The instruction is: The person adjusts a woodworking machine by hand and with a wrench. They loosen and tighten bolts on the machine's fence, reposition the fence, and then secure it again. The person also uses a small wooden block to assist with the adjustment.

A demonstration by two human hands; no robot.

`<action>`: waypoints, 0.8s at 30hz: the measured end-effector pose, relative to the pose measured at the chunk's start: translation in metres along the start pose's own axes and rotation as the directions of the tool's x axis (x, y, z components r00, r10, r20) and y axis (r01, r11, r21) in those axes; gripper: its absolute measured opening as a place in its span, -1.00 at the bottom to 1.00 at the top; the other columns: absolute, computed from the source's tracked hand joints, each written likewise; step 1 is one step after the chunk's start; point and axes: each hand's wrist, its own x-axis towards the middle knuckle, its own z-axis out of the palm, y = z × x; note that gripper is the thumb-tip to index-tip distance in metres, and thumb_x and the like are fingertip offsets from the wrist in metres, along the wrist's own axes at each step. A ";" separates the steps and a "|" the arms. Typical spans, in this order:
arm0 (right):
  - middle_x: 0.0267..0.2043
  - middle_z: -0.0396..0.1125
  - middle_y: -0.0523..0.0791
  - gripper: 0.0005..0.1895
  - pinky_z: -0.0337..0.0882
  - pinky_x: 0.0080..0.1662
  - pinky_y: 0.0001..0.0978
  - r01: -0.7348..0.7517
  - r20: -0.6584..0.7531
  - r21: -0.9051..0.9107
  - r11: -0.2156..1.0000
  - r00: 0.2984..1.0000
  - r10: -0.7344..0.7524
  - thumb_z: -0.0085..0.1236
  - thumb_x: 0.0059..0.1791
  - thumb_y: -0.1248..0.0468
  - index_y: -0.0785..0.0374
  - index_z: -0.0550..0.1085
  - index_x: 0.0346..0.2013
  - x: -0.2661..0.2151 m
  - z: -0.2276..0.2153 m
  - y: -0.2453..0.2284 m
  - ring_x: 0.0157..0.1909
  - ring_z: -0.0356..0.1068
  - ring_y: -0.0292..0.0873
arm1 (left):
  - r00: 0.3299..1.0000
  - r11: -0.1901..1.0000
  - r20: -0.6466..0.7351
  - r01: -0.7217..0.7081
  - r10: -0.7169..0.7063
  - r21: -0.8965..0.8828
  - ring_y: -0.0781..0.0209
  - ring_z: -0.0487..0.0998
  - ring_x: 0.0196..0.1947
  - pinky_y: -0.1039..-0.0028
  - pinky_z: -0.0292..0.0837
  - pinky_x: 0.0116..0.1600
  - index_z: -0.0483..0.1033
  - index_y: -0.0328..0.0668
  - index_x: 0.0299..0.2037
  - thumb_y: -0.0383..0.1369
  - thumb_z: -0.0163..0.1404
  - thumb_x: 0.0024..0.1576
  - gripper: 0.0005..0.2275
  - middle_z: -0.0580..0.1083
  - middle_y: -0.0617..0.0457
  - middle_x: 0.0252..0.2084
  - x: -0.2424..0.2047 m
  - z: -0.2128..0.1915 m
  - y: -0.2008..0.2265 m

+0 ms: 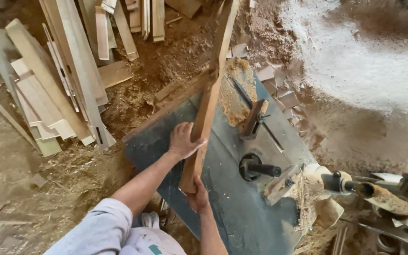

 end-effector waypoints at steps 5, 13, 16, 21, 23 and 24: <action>-0.05 0.32 0.09 -0.19 0.49 -0.13 0.03 -0.022 0.063 0.333 0.943 0.998 0.001 0.22 -0.14 -0.17 0.36 0.35 0.18 -0.029 0.001 -0.014 -0.11 0.37 0.10 | 0.989 0.997 0.145 -0.001 -0.011 0.083 -0.21 -0.03 0.49 -0.10 0.02 0.41 -0.12 -0.15 0.53 0.25 -0.14 0.17 -0.14 -0.06 -0.14 0.55 -0.031 0.061 0.032; 0.54 -0.12 0.22 -0.15 0.29 0.34 0.29 0.055 -0.080 -0.008 0.998 0.995 -0.056 0.32 0.01 -0.05 0.27 0.23 0.45 -0.089 0.058 -0.038 0.54 -0.14 0.34 | 0.982 0.990 0.141 0.118 -0.129 0.080 -0.24 0.14 0.47 -0.09 0.26 0.33 -0.04 -0.07 0.52 0.09 -0.47 0.26 -0.34 0.10 -0.15 0.49 -0.004 0.108 -0.033; -0.13 0.38 0.17 -0.16 0.60 -0.16 -0.16 0.187 -0.034 -0.422 0.887 0.974 -0.222 0.12 -0.03 -0.34 0.30 0.39 0.20 -0.016 0.018 0.020 -0.25 0.51 0.06 | 0.985 0.991 0.118 0.124 -0.128 0.045 -0.24 0.32 0.36 -0.07 0.34 0.29 0.20 -0.02 0.40 0.07 -0.46 0.30 -0.44 0.33 -0.16 0.36 0.022 0.129 -0.084; -0.03 0.41 0.26 -0.10 0.61 -0.09 -0.02 0.140 -0.082 -0.603 0.785 0.969 -0.235 -0.05 0.02 -0.44 0.25 0.26 0.30 -0.028 0.001 0.029 -0.11 0.54 0.23 | 0.987 0.992 0.092 0.130 -0.130 0.004 -0.34 0.48 0.20 -0.11 0.46 0.15 0.33 -0.19 0.20 0.16 -0.31 0.20 -0.39 0.43 -0.29 0.17 -0.064 0.068 -0.026; 0.00 0.42 0.23 -0.11 0.62 -0.11 -0.04 0.100 -0.076 -0.663 0.742 0.977 -0.200 -0.11 0.03 -0.45 0.20 0.26 0.32 -0.049 -0.022 0.036 -0.08 0.54 0.23 | 0.986 0.991 0.099 0.134 -0.132 -0.009 -0.43 0.48 0.19 -0.15 0.46 0.16 0.30 -0.38 0.19 0.23 -0.26 0.15 -0.28 0.41 -0.43 0.16 -0.116 0.056 0.012; 0.02 0.40 0.27 -0.08 0.61 -0.05 -0.03 0.116 -0.039 -0.655 0.747 0.982 -0.187 -0.09 0.02 -0.45 0.23 0.22 0.33 -0.061 -0.026 0.034 -0.06 0.53 0.25 | 0.980 0.984 0.100 0.176 -0.173 -0.028 -0.46 0.45 0.21 -0.21 0.41 0.18 0.23 -0.41 0.20 0.10 -0.09 0.08 -0.31 0.36 -0.46 0.19 -0.133 0.048 0.030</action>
